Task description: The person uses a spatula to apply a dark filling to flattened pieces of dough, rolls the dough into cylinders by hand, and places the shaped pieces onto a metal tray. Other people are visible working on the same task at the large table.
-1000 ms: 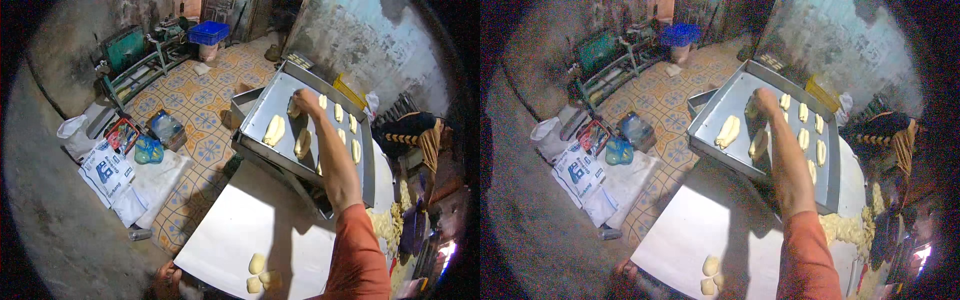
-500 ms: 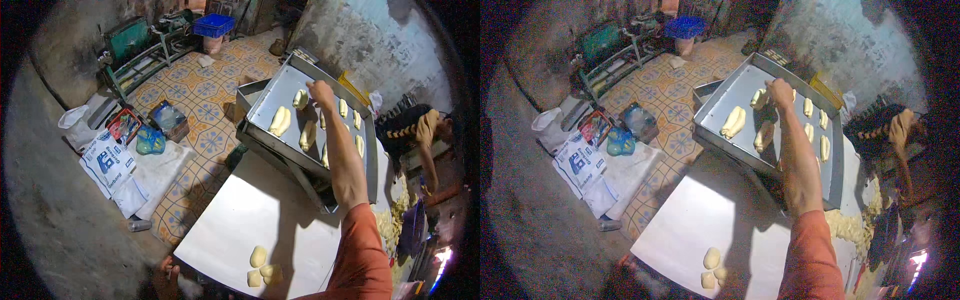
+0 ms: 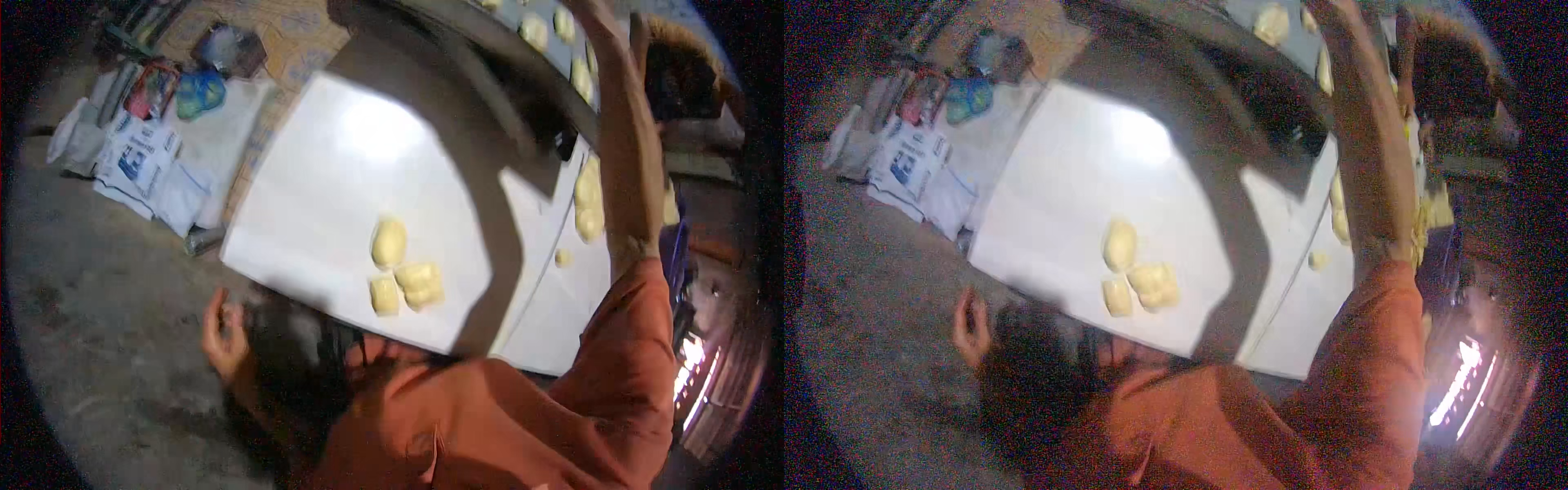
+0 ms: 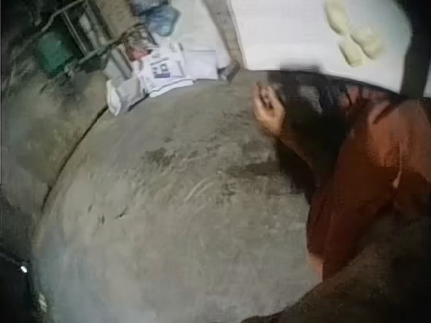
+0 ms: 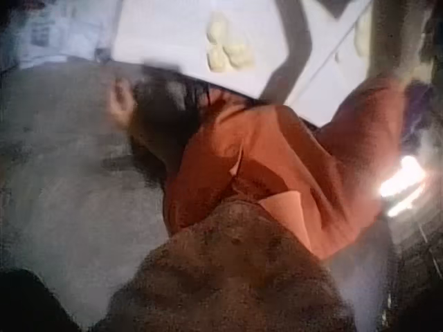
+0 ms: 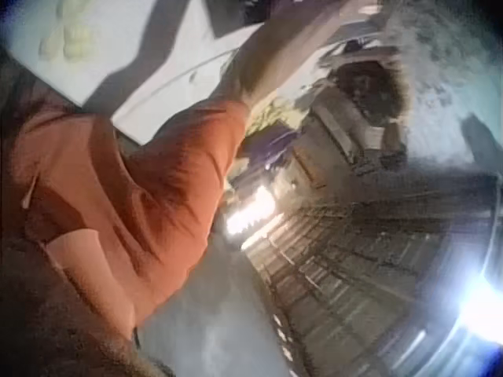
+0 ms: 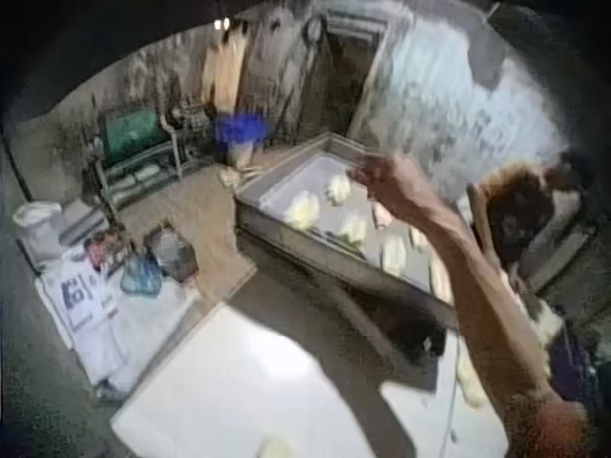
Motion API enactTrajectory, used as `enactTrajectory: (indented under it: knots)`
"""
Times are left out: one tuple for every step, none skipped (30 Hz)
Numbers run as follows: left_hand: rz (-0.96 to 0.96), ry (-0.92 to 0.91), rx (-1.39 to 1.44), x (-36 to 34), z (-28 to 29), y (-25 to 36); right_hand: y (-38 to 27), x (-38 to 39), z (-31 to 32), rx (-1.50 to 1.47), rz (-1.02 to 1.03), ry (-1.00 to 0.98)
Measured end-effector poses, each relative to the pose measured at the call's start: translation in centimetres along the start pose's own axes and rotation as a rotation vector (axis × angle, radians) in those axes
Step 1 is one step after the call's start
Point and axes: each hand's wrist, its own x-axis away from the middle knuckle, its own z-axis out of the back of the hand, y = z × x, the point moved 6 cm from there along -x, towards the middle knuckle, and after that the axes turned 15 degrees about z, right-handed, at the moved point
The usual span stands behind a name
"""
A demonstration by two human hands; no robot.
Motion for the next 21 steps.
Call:
enactTrajectory:
  knots:
    - [0.018,-0.032,-0.018,0.3,-0.6,0.2,-2.7,3.1,1.8,-0.106,0.098,0.124]
    - [0.013,-0.003,0.018,1.1,-0.7,0.3,-6.0,7.8,2.4,-0.057,0.206,0.087]
    - [-0.021,-0.014,0.068,0.6,-2.5,0.6,-8.3,13.6,3.2,0.030,0.285,0.045]
    - [-0.013,0.014,0.052,1.7,-2.0,1.1,-11.2,17.8,2.0,-0.014,0.391,0.015]
    - [0.028,0.057,0.035,3.2,-1.5,1.6,-13.8,22.6,-0.1,-0.063,0.501,-0.012]
    - [0.045,0.052,0.038,3.9,-2.2,1.9,-14.4,28.7,-1.4,-0.172,0.451,-0.142]
    - [0.033,0.056,0.035,4.7,-2.4,2.2,-16.4,32.8,-1.8,-0.362,0.452,-0.116]
    - [0.013,0.058,0.036,5.4,-2.5,2.7,-17.6,36.6,-2.5,-0.405,0.440,-0.196]
    - [-0.009,0.056,0.039,6.1,-2.8,3.1,-18.6,40.0,-3.0,-0.444,0.425,-0.276]
    - [-0.055,0.088,0.005,7.0,-2.8,2.6,-19.9,42.6,-3.9,-0.413,0.438,-0.339]
    - [-0.075,0.092,-0.006,7.8,-3.3,2.6,-21.1,45.1,-4.6,-0.375,0.432,-0.408]
    - [-0.061,0.079,0.014,8.7,-3.7,2.8,-22.3,47.6,-6.3,-0.336,0.437,-0.573]
    - [-0.053,0.048,0.039,9.5,-4.4,3.1,-23.3,49.6,-7.5,-0.328,0.445,-0.576]
    - [-0.102,0.017,0.017,10.5,-4.8,3.8,-24.0,50.9,-7.4,-0.399,0.451,-0.536]
    - [-0.123,0.015,0.007,11.6,-5.3,4.5,-24.4,51.9,-7.0,-0.469,0.457,-0.496]
    - [-0.116,-0.024,0.025,12.5,-6.0,5.1,-24.0,53.3,-6.3,-0.516,0.422,-0.473]
    - [-0.107,-0.060,0.046,13.4,-6.6,5.6,-23.4,54.7,-5.1,-0.514,0.412,-0.446]
    - [-0.193,-0.052,0.021,14.4,-7.0,6.3,-22.3,56.8,-4.2,-0.415,0.360,-0.496]
    - [-0.222,-0.052,0.012,15.4,-7.3,7.0,-20.8,59.2,-3.4,-0.314,0.306,-0.545]
    - [-0.202,-0.058,-0.024,16.3,-7.6,7.4,-18.8,61.7,-2.2,-0.267,0.196,-0.450]
    - [-0.178,-0.062,-0.059,17.2,-8.1,7.5,-16.8,64.5,-1.3,-0.219,0.089,-0.359]
